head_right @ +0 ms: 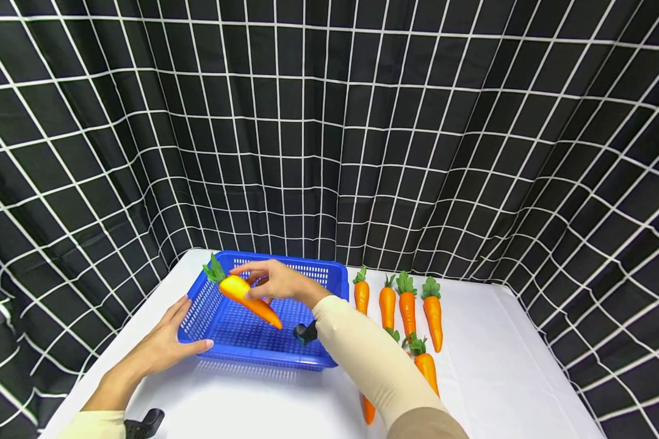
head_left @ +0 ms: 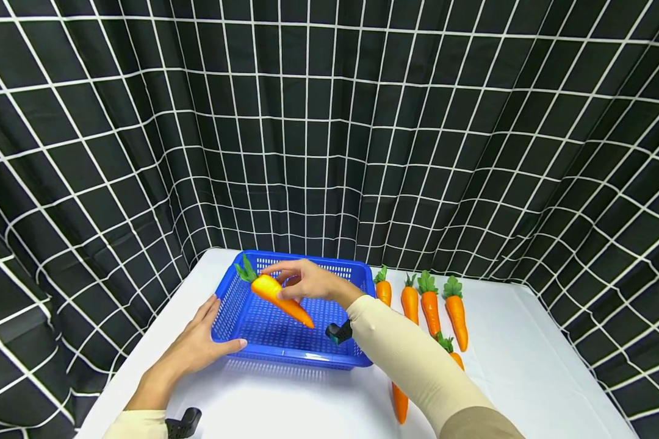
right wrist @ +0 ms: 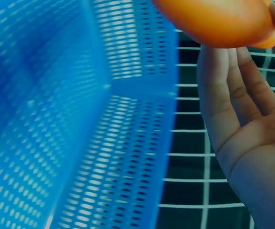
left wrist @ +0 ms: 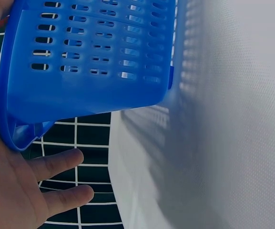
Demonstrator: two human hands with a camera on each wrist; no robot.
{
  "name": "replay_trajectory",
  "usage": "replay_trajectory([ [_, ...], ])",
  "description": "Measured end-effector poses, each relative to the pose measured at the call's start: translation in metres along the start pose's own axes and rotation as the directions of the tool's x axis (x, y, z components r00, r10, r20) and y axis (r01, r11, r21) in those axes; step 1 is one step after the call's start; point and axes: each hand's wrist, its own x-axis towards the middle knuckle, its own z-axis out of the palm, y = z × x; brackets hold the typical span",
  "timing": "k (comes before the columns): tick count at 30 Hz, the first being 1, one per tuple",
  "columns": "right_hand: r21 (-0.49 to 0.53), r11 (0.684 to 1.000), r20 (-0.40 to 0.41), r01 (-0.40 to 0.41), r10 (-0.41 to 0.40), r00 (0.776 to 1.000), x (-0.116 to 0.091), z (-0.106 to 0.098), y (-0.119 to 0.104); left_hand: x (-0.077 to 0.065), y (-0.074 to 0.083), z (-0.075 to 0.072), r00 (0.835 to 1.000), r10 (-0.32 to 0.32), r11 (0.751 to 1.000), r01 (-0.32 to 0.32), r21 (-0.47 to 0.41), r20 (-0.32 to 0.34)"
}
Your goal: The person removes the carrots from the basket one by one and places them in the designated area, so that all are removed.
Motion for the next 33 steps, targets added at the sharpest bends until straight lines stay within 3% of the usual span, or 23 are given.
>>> replay_trajectory([
  [6, 0.020, 0.986, -0.133, 0.167, -0.163, 0.978, -0.020, -0.014, -0.022, -0.001, 0.002, 0.000, 1.000, 0.008, 1.000, -0.008, -0.006, -0.008],
  [14, 0.010, 0.923, -0.245, 0.385, -0.371, 0.896, -0.050, -0.029, -0.046, -0.003, 0.006, -0.001, 1.000, 0.008, 1.000, -0.009, -0.009, -0.009],
  [27, 0.015, 0.862, -0.335, 0.506, -0.473, 0.815, -0.099, -0.032, -0.079, -0.003, 0.004, 0.000, 1.000, 0.029, 0.999, -0.029, -0.014, -0.008],
  [33, -0.033, 0.847, -0.390, 0.531, -0.500, 0.773, -0.122, -0.034, -0.091, -0.001, 0.002, 0.000, 1.000, 0.023, 1.000, -0.023, -0.018, -0.002],
])
